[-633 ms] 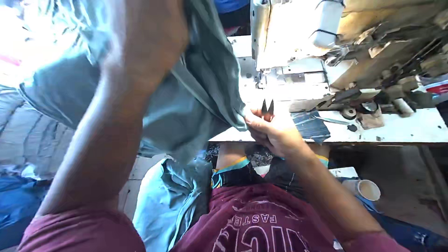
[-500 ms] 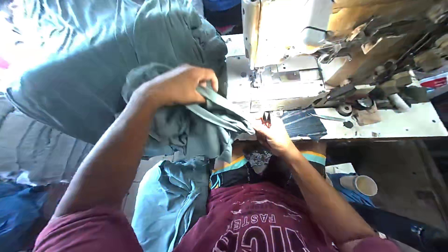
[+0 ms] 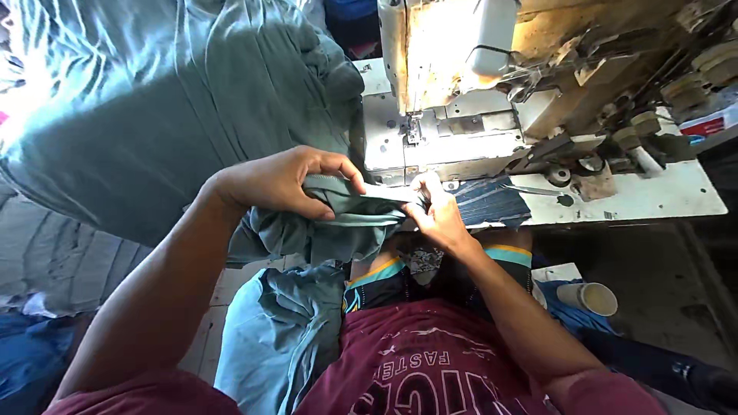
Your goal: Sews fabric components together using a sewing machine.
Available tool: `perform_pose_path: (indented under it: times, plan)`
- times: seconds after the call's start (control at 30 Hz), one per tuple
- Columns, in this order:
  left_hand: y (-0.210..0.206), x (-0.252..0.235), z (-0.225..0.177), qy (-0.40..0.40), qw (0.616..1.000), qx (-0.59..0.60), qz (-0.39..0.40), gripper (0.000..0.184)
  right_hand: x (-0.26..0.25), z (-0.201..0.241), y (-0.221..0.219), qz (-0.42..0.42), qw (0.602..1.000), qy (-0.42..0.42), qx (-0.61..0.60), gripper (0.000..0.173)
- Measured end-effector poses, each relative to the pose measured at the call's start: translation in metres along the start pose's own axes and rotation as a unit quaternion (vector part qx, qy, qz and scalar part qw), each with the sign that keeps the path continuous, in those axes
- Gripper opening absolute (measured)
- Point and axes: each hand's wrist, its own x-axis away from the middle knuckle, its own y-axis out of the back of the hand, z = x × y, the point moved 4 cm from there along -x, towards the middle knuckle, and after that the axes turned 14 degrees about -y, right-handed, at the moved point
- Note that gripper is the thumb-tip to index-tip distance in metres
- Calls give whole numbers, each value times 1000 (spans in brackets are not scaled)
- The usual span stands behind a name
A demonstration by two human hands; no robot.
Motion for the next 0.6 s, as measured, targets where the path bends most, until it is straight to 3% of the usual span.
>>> perform_pose_path:
  times: [0.1,0.2,0.33,0.47,0.6]
  plan:
    - [-9,-1,-3,40,987,-120,-102,31,-1,-4,3,20,999,-16,-41,23]
    - [-12,-2,-3,68,941,-240,-226,13,2,0,5,6,996,17,-82,17]
    - [-20,-3,2,97,878,-331,-331,13,5,10,11,-23,992,54,-112,16]
    - [-30,-17,7,73,837,-336,-426,10,7,12,14,-20,991,50,-125,18]
    - [-39,-40,24,29,852,-234,-467,11,9,10,21,14,989,0,-146,17]
